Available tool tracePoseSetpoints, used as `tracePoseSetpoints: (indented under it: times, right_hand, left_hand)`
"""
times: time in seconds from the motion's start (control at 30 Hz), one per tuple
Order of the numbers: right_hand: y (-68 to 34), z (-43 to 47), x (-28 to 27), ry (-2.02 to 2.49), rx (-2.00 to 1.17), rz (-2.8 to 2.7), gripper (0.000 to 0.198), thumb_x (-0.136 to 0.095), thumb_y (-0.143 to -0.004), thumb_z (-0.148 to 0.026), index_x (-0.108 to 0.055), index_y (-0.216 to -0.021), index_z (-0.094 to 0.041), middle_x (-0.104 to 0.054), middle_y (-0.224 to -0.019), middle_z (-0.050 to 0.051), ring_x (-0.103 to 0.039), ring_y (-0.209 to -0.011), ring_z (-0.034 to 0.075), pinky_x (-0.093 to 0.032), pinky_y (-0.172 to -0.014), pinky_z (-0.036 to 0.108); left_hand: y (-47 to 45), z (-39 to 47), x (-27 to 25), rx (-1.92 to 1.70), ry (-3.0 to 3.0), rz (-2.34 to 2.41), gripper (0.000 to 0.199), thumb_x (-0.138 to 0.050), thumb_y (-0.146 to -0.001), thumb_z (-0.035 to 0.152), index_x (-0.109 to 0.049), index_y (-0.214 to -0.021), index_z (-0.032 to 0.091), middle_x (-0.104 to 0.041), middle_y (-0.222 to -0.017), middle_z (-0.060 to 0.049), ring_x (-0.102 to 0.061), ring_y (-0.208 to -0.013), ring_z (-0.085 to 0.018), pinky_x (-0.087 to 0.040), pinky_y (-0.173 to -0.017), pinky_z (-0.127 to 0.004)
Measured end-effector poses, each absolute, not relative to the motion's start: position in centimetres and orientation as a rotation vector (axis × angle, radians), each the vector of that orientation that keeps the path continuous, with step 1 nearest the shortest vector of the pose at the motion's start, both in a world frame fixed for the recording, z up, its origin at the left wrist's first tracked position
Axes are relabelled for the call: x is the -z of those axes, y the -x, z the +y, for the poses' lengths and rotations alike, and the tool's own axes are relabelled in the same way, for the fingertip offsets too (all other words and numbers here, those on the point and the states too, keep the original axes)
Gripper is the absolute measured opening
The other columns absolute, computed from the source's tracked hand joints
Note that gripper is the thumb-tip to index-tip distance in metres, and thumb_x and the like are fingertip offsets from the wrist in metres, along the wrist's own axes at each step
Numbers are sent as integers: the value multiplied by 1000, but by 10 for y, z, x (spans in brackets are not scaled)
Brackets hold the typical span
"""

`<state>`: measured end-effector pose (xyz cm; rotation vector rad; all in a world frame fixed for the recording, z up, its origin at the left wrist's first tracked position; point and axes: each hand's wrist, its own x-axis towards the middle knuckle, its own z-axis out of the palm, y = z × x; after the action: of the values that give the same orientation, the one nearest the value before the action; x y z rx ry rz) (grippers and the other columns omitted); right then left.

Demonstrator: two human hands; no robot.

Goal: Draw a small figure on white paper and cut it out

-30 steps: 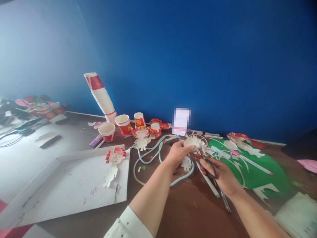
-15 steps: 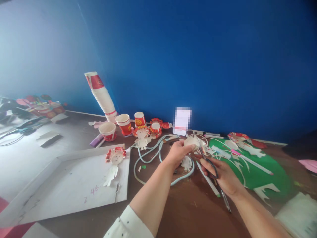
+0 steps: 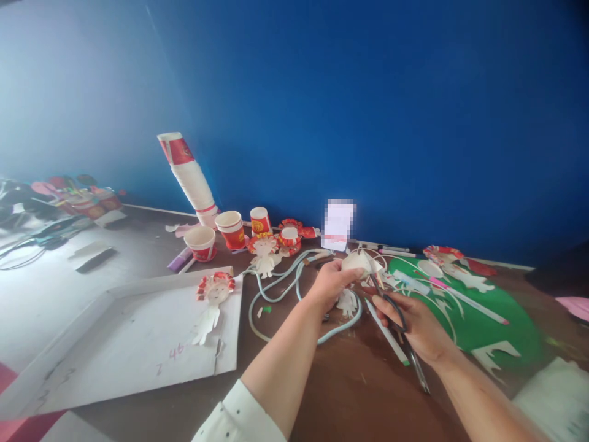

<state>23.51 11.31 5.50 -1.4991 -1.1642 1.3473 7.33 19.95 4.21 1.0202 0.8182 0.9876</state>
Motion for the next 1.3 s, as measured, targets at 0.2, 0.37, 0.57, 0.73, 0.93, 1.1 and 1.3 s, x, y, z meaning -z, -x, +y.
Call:
tracePoseSetpoints:
  times: [0.2, 0.37, 0.57, 0.73, 0.93, 1.1, 1.3]
  right_hand:
    - [-232, 112, -59, 1470, -1340, -1178, 43, -74, -73, -55, -73, -99, -21, -56, -63, -3, -50, -58, 12, -38, -50, 22]
    - [-233, 113, -59, 1490, -1316, -1203, 43, -73, -72, -58, -74, -94, -21, -57, -64, -2, -51, -57, 12, -40, -51, 23]
    - [-233, 114, -59, 1519, -1314, -1198, 45, -73, -71, -60, -72, -89, -19, -57, -64, -1, -51, -57, 12, -38, -49, 23]
    - [-233, 113, -58, 1492, -1349, -1181, 46, -73, -73, -58, -72, -99, -20, -56, -65, -2, -49, -59, 12, -38, -51, 22]
    - [-232, 113, -57, 1478, -1331, -1173, 47, -74, -73, -56, -73, -104, -20, -56, -64, -2, -48, -59, 11, -37, -51, 22]
    - [-233, 113, -57, 1501, -1334, -1188, 49, -73, -74, -57, -72, -107, -20, -55, -64, -3, -48, -58, 11, -36, -51, 21]
    - [-233, 113, -58, 1500, -1340, -1207, 51, -73, -74, -57, -72, -108, -19, -55, -64, -2, -48, -58, 11, -37, -51, 22]
  left_hand:
    - [-72, 198, -47, -1002, -932, 794, 35, -81, -61, 37, -62, -78, 12, -55, -63, 1, -43, -55, -7, -31, -57, -24]
    - [-73, 198, -48, -1004, -933, 789, 36, -81, -61, 38, -62, -77, 11, -55, -63, 1, -43, -54, -7, -31, -57, -25]
    - [-74, 197, -49, -1004, -920, 799, 36, -82, -60, 38, -62, -77, 11, -55, -62, 1, -43, -54, -7, -30, -56, -24]
    - [-74, 197, -49, -1005, -923, 785, 35, -81, -61, 37, -61, -75, 12, -54, -61, 1, -42, -53, -6, -28, -55, -25]
    - [-73, 197, -50, -1004, -932, 758, 33, -79, -62, 36, -60, -75, 12, -55, -62, 0, -42, -52, -6, -27, -54, -25]
    - [-73, 198, -47, -1009, -939, 773, 33, -80, -62, 36, -60, -74, 12, -54, -60, 1, -42, -52, -6, -27, -55, -25]
    - [-73, 199, -46, -1008, -948, 779, 33, -80, -62, 37, -61, -74, 12, -56, -62, 0, -42, -53, -6, -28, -55, -25]
